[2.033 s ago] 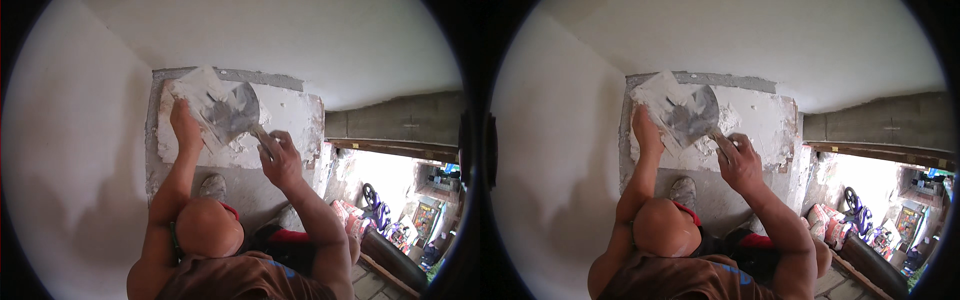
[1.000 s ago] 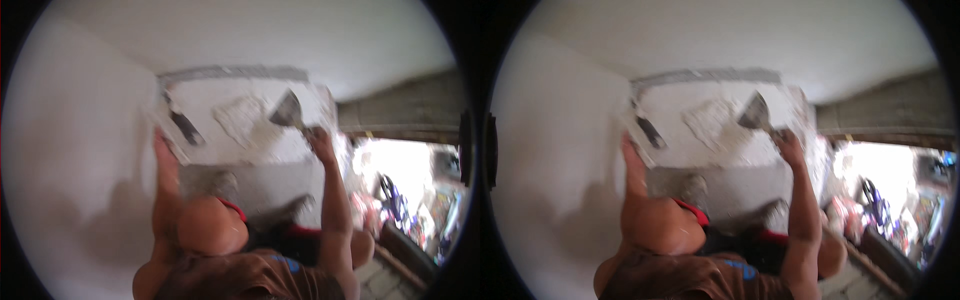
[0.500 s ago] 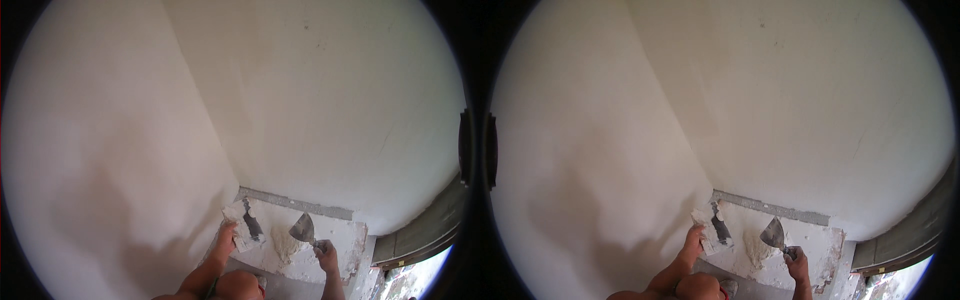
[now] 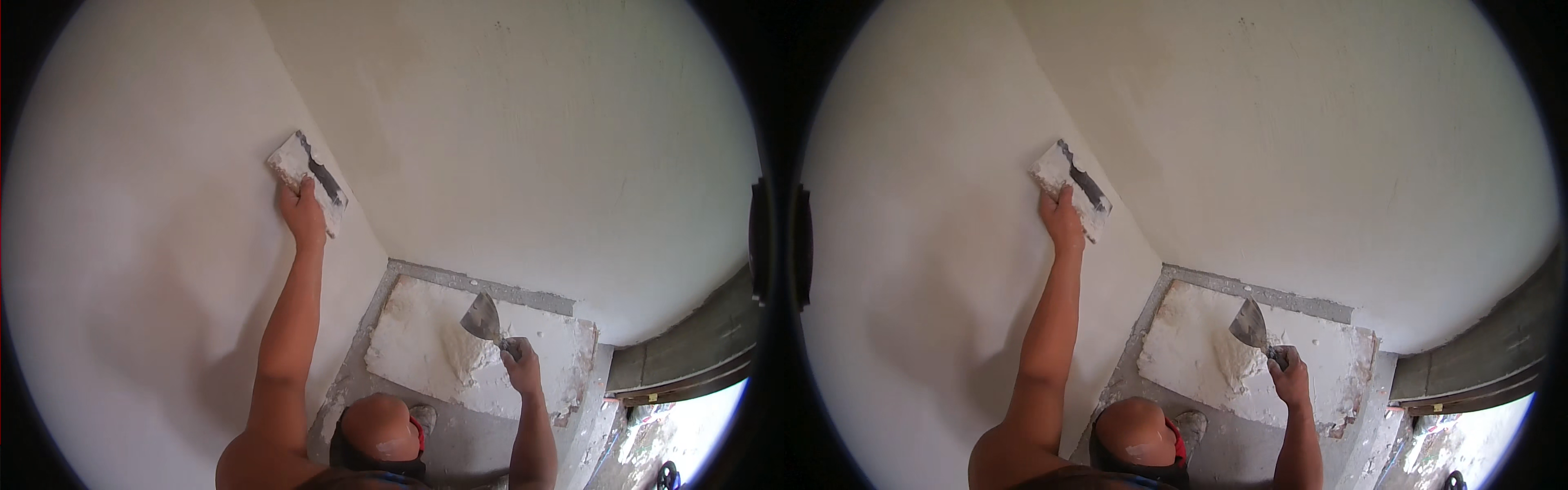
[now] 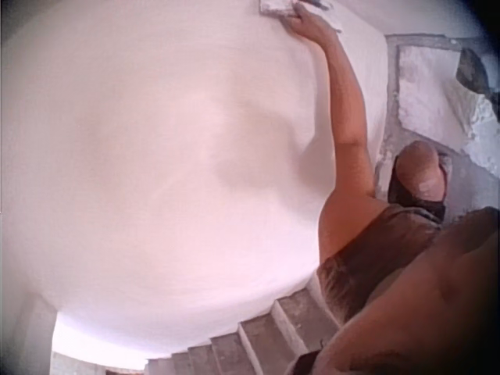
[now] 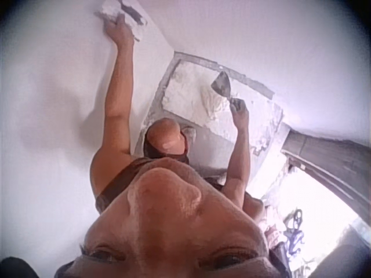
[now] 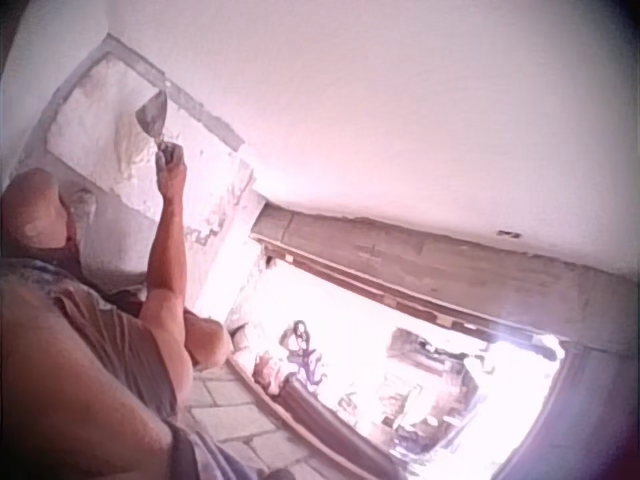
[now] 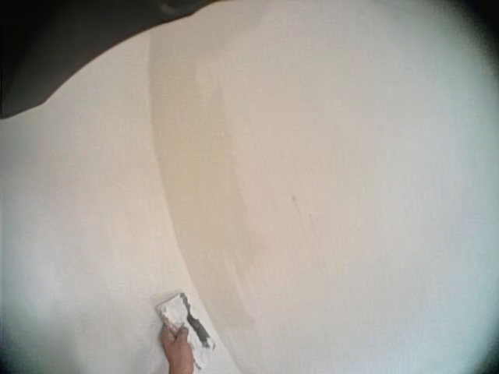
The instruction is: The person is applying plaster to a wall and ceiling using a trowel and a putty knife.
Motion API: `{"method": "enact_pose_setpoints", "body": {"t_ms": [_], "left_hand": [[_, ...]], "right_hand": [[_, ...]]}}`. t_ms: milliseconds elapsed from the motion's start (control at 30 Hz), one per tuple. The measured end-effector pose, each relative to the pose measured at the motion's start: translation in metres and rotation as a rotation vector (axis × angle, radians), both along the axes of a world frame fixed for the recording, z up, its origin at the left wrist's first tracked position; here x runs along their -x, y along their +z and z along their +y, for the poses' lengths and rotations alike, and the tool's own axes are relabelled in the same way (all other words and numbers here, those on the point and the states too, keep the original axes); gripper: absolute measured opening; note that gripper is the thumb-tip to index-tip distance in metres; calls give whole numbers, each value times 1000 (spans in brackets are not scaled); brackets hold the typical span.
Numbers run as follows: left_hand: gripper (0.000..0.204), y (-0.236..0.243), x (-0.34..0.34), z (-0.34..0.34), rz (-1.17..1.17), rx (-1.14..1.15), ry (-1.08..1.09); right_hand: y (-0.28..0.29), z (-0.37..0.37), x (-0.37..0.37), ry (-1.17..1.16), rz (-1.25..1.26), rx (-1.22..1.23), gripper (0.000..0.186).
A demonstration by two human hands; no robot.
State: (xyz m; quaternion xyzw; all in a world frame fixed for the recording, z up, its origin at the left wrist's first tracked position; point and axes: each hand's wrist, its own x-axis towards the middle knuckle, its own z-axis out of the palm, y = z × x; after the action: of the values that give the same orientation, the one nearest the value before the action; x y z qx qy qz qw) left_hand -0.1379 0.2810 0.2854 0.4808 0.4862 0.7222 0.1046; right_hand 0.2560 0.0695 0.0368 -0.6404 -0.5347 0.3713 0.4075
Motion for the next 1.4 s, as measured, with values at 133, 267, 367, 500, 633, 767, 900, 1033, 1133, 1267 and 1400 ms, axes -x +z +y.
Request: {"method": "enact_pose_setpoints", "body": {"t_ms": [133, 267, 367, 500, 633, 767, 900, 1033, 1133, 1267, 1400], "left_hand": [[31, -42, -7, 25, 45, 17, 83], [31, -70, -17, 47, 127, 69, 194], [32, -83, -29, 68, 262, 5, 310], [38, -96, -44, 94, 284, -40, 345], [45, -92, -55, 117, 340, 193, 479], [43, -116, -123, 59, 333, 97, 225], [36, -85, -69, 37, -168, 33, 97], [37, -55, -34, 62, 100, 27, 174], [37, -45, -21, 82, 125, 77, 297], [49, -49, -43, 103, 572, 92, 505], [55, -54, -116, 48, 456, 160, 220]], "right_hand": [[2, -8, 4, 32, -53, 22, 24], [-7, -19, -3, 27, -57, 70, 25], [-4, -26, -10, -18, -59, 95, 27], [-14, -28, -11, -28, -58, 138, 27], [-25, -27, 2, 6, -4, 149, 28], [-32, -34, -1, 27, -6, 180, 28], [-12, -28, 1, 137, -138, 134, 27], [-11, -36, -7, -2, -55, 143, 28], [-13, -44, -10, 5, -102, 158, 29], [-16, -46, 1, 60, -96, 119, 30], [-32, -52, -7, 96, -161, 128, 31]]}}
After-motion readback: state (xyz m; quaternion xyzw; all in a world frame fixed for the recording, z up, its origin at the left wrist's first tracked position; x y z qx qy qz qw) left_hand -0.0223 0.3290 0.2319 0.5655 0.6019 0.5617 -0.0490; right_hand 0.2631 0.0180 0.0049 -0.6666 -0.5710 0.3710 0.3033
